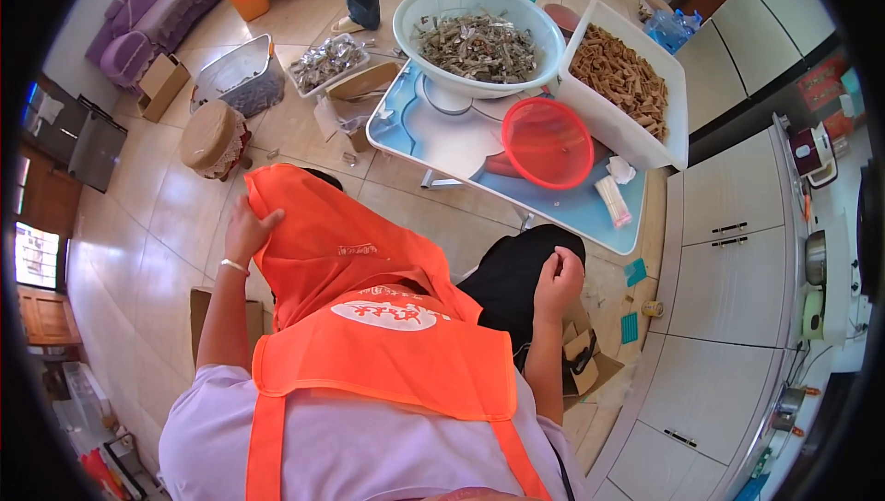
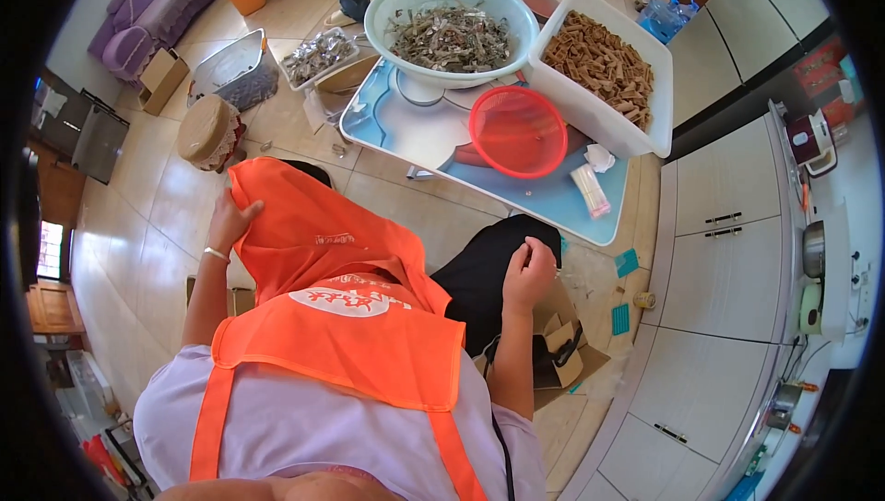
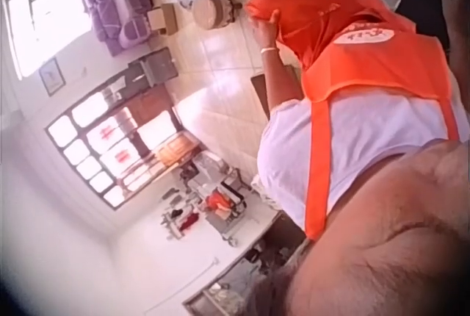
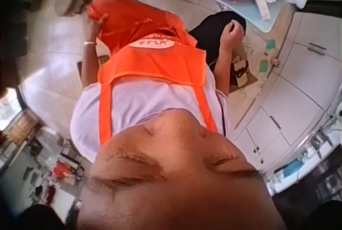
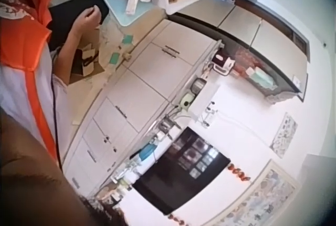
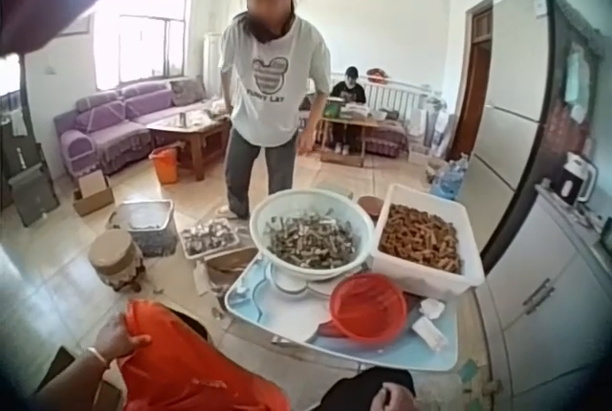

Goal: Sorting and cleaning dried herbal ingredients or similar materials into different containers while sitting at a workspace.

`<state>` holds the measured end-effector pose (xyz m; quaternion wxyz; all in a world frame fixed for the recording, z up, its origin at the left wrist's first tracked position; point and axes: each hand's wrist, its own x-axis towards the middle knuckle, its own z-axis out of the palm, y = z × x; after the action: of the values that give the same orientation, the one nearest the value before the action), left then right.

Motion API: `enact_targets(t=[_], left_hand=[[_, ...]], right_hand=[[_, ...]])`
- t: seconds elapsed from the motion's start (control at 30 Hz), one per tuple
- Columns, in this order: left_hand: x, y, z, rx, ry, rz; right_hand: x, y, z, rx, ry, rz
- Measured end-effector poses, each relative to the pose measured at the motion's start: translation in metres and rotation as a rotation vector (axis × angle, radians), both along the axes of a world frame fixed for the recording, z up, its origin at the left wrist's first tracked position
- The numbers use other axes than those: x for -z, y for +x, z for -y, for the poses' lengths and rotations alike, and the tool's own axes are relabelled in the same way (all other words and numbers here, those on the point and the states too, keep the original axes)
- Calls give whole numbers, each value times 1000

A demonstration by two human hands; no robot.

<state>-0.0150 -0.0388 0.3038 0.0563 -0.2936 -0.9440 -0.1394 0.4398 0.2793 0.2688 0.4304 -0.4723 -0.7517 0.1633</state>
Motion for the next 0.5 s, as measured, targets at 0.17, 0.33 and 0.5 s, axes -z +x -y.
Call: enact_targets(t=[0.17,0.33,0.5], left_hand=[[36,5,42,-124,161,570],[18,13,38,-81,254,721],[15,16,46,115,108,751]], right_hand=[[10,16,20,139,54,40],[4,26,24,120,17,20],[-29,34,33,222,-235,239]])
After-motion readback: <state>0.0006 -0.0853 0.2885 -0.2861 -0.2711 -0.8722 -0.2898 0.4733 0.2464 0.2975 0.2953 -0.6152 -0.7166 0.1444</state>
